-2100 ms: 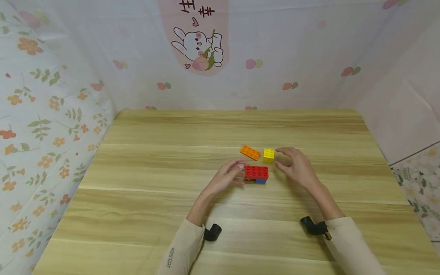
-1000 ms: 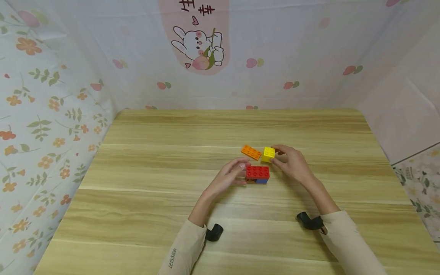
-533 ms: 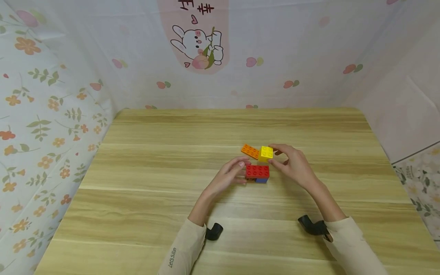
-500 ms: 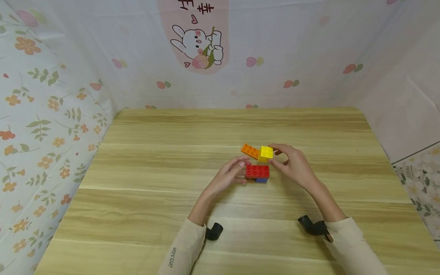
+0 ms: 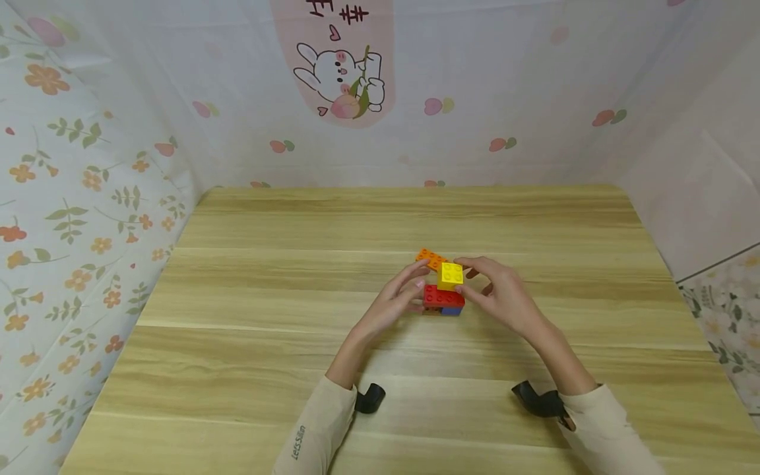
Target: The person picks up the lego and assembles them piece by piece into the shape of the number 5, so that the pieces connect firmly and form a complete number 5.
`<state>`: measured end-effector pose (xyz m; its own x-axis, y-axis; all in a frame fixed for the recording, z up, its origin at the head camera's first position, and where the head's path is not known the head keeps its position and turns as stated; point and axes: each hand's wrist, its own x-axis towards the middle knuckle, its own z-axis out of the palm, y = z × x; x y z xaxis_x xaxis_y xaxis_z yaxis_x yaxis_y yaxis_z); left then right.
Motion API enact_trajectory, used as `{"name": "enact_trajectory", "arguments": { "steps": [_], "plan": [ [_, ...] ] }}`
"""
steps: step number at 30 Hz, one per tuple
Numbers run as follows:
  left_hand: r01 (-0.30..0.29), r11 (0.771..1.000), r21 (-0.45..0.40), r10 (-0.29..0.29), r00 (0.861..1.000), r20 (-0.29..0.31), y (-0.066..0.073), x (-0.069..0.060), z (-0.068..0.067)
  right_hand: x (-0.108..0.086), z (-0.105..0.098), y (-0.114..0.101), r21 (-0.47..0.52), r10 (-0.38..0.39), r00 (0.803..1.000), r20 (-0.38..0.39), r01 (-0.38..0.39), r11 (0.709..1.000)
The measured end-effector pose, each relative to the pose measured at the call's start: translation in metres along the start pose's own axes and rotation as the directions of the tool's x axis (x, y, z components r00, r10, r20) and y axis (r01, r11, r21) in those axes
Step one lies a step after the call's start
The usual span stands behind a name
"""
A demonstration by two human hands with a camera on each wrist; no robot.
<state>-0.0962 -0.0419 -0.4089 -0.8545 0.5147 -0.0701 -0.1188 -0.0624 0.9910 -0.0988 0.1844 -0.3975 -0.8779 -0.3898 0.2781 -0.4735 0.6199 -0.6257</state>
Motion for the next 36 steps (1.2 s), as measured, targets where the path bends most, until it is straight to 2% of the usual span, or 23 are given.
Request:
{"name": "enact_trajectory", "arguments": {
  "steps": [6, 15, 23, 31, 36],
  "plan": [
    [-0.013, 1.000, 0.027, 0.012, 0.999, 0.031, 0.004, -0.001, 0.000, -0.002, 0.003, -0.006, 0.039, -0.020, 0.999, 0.026, 0.019, 0.999],
    [-0.016, 0.999, 0.047, 0.012, 0.997, 0.076, 0.004, 0.001, -0.001, -0.003, 0.008, -0.013, 0.026, -0.030, 0.999, 0.045, 0.029, 0.999],
    [-0.028, 0.997, 0.077, 0.022, 0.997, 0.076, 0.004, 0.002, 0.001, -0.003, 0.010, -0.015, 0.021, -0.049, 0.997, 0.051, 0.048, 0.999],
    [-0.030, 0.999, 0.040, 0.027, 0.996, 0.085, 0.003, 0.000, 0.001, -0.002, 0.012, -0.016, -0.004, -0.058, 0.997, 0.044, 0.058, 0.998],
    [-0.023, 0.998, 0.052, 0.019, 0.997, 0.072, 0.003, 0.000, 0.001, -0.001, 0.013, -0.015, -0.002, -0.060, 0.998, 0.036, 0.060, 0.998]
  ]
}}
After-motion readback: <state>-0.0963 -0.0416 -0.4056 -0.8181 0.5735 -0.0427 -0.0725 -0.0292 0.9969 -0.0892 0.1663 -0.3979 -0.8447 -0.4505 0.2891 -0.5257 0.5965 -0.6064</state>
